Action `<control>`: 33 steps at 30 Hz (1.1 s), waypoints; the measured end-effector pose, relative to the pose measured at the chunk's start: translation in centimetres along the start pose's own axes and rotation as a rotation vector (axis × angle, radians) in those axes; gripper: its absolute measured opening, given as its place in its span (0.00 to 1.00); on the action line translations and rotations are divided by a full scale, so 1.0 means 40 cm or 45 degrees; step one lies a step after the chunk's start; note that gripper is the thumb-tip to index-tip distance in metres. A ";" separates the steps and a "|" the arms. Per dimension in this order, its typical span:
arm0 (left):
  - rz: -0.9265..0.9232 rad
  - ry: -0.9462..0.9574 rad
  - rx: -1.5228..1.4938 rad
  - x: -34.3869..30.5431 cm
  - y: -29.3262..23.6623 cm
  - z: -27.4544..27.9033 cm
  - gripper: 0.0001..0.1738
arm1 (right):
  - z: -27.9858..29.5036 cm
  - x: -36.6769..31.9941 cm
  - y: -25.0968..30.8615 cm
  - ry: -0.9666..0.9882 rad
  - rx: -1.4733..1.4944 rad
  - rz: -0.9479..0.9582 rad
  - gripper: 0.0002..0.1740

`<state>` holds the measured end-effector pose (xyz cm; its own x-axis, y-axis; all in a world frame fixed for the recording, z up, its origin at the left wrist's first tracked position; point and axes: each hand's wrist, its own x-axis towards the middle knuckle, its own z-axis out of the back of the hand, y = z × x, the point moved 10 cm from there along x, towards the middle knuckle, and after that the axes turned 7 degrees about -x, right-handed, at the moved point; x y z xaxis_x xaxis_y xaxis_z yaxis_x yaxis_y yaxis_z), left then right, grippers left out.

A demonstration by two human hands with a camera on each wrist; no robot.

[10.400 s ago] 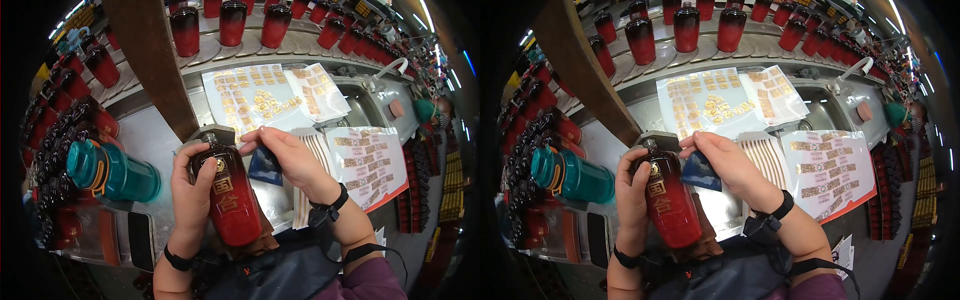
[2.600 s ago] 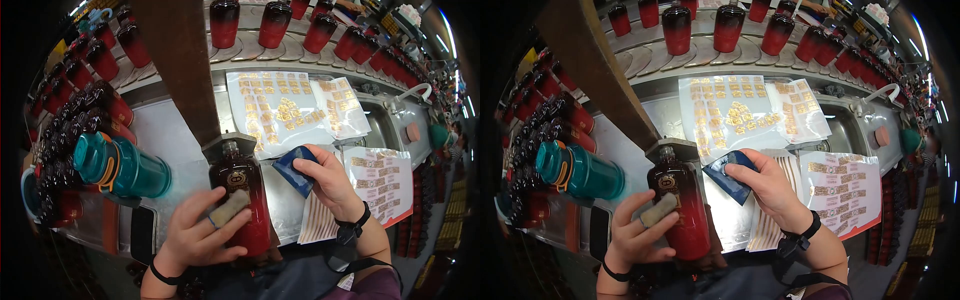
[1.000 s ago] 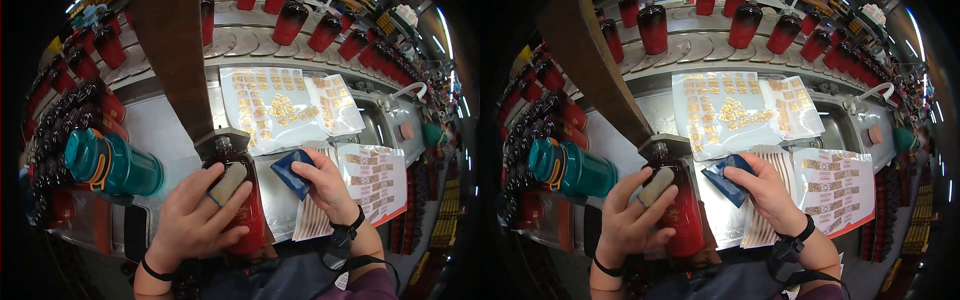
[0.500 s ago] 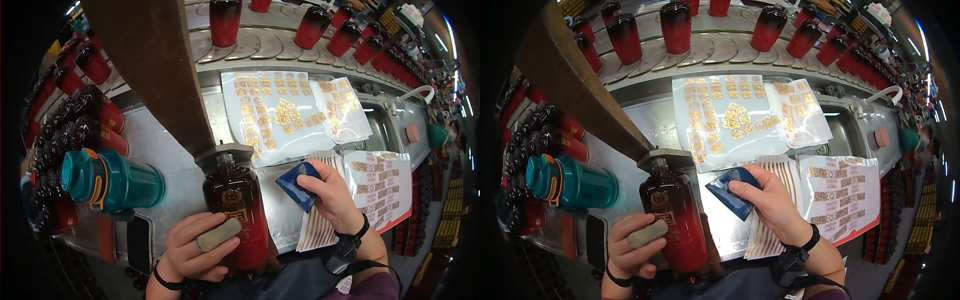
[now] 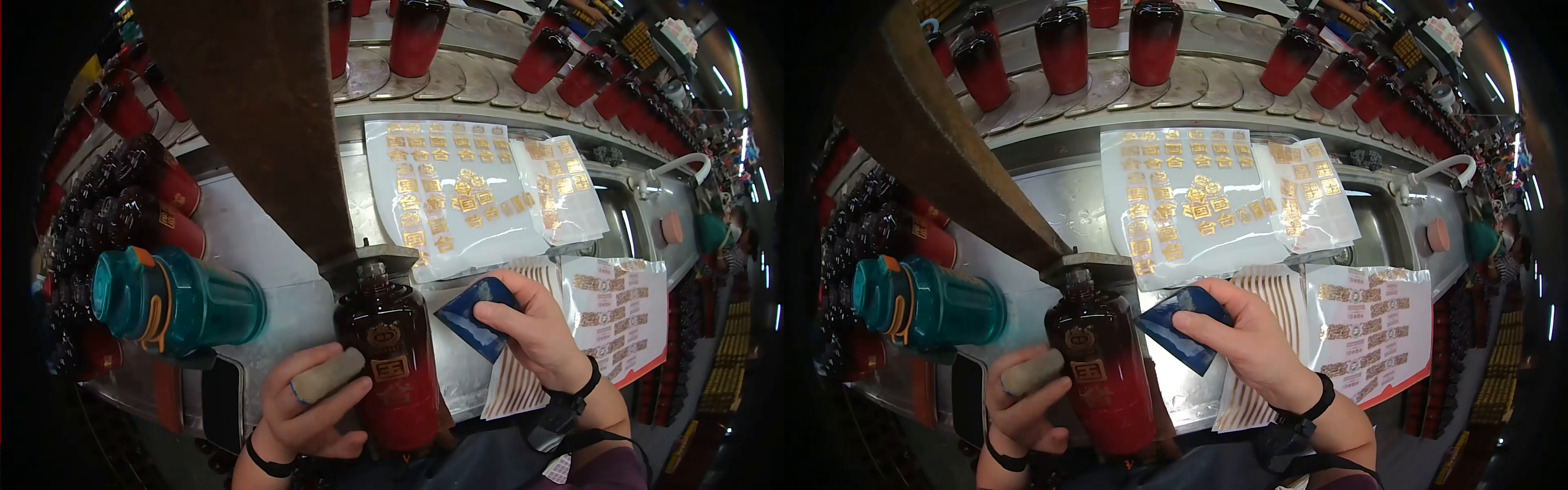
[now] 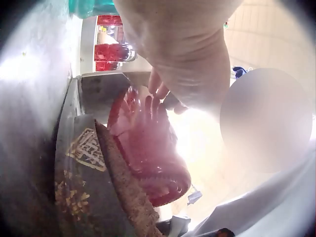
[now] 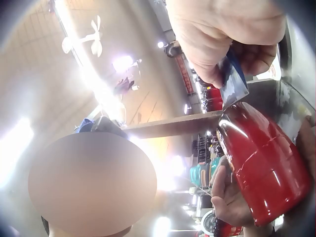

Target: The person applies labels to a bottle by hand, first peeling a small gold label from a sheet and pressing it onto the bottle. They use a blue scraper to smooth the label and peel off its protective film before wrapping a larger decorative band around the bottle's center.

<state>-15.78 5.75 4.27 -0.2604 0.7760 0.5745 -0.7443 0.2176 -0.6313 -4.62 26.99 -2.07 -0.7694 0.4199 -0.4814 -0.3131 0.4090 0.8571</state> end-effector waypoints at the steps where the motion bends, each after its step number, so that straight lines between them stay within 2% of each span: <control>1: 0.014 0.012 0.090 0.001 -0.001 -0.002 0.25 | -0.010 0.003 0.011 0.009 -0.029 0.005 0.14; 5: 0.083 0.026 0.284 0.008 -0.003 -0.004 0.31 | -0.048 0.022 0.037 0.092 -0.143 0.059 0.13; 14: 0.189 0.115 0.359 0.064 0.001 -0.012 0.38 | -0.078 0.032 0.052 0.198 -0.236 0.150 0.14; 24: 0.174 0.113 0.352 0.083 0.007 -0.028 0.38 | -0.082 0.030 0.055 0.223 -0.283 0.222 0.16; 33: 0.128 0.155 0.423 0.103 -0.004 -0.041 0.37 | -0.095 0.030 0.047 0.272 -0.158 0.128 0.16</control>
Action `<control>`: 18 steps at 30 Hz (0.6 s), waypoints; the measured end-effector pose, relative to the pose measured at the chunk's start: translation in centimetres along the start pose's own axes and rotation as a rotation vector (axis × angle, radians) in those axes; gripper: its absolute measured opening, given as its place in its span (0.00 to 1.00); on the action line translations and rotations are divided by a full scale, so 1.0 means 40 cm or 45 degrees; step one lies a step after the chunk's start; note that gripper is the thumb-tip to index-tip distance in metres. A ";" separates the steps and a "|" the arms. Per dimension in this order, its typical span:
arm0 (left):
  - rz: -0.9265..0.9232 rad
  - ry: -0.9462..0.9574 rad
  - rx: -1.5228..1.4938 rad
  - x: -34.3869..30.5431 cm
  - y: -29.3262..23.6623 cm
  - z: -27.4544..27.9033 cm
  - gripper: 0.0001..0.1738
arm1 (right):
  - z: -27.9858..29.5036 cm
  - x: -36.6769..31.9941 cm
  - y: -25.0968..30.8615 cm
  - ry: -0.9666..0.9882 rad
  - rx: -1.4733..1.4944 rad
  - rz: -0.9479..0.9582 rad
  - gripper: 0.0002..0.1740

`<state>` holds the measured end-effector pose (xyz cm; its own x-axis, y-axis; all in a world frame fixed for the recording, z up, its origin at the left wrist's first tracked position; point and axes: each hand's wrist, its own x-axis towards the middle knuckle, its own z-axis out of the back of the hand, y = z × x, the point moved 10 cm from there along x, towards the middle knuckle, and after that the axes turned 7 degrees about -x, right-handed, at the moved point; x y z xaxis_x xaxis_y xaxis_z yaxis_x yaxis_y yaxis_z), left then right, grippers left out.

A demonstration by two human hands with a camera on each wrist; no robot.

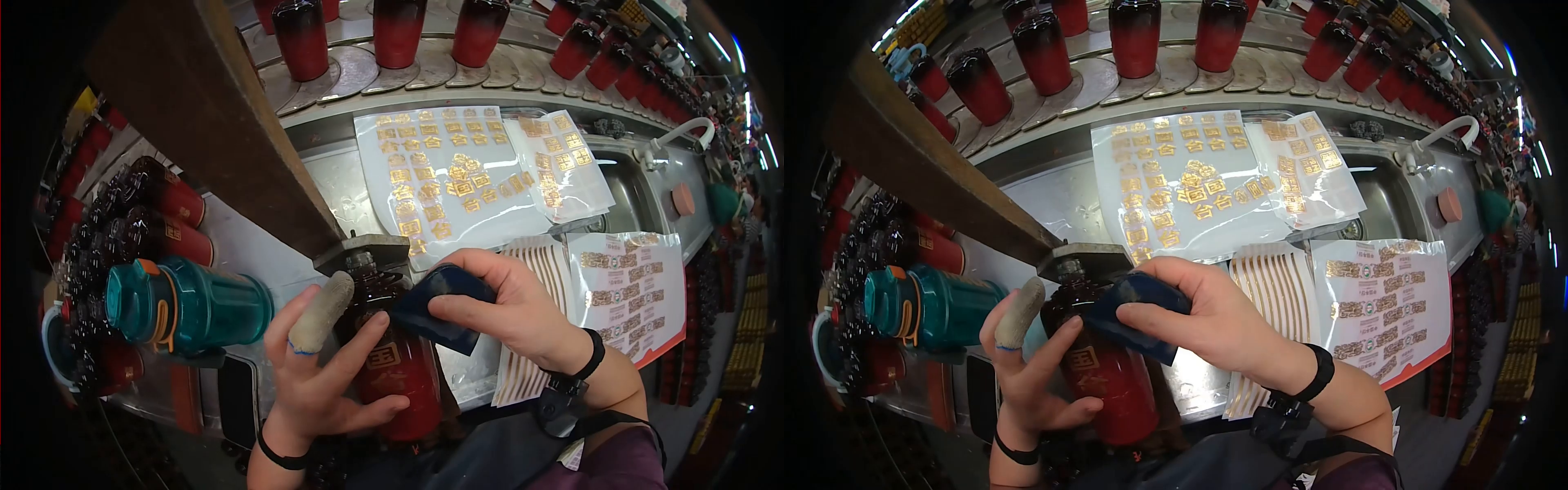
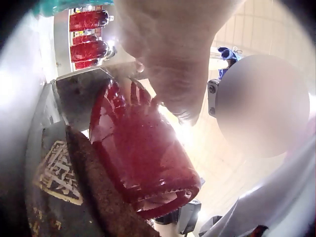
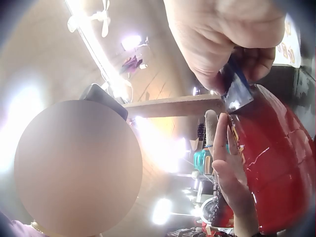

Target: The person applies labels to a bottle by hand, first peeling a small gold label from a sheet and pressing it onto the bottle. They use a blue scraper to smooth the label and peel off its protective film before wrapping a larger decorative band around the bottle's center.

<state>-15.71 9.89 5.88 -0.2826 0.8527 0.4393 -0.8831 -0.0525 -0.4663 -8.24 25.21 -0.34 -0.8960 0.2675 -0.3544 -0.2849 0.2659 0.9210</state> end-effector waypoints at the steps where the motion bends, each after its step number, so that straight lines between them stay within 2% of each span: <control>1: -0.001 -0.005 0.005 -0.002 -0.002 0.001 0.37 | 0.000 -0.002 0.001 0.001 0.004 0.006 0.16; 11: 0.014 -0.121 -0.011 -0.014 0.005 0.020 0.38 | 0.010 0.001 -0.007 -0.051 0.002 -0.005 0.15; 18: -0.037 -0.102 0.027 -0.002 -0.009 0.014 0.37 | 0.004 0.004 -0.005 -0.032 0.021 0.021 0.15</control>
<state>-15.59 9.54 6.45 -0.2851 0.8099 0.5126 -0.8989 -0.0402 -0.4363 -8.30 25.34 -0.59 -0.8917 0.2951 -0.3432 -0.2642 0.2763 0.9240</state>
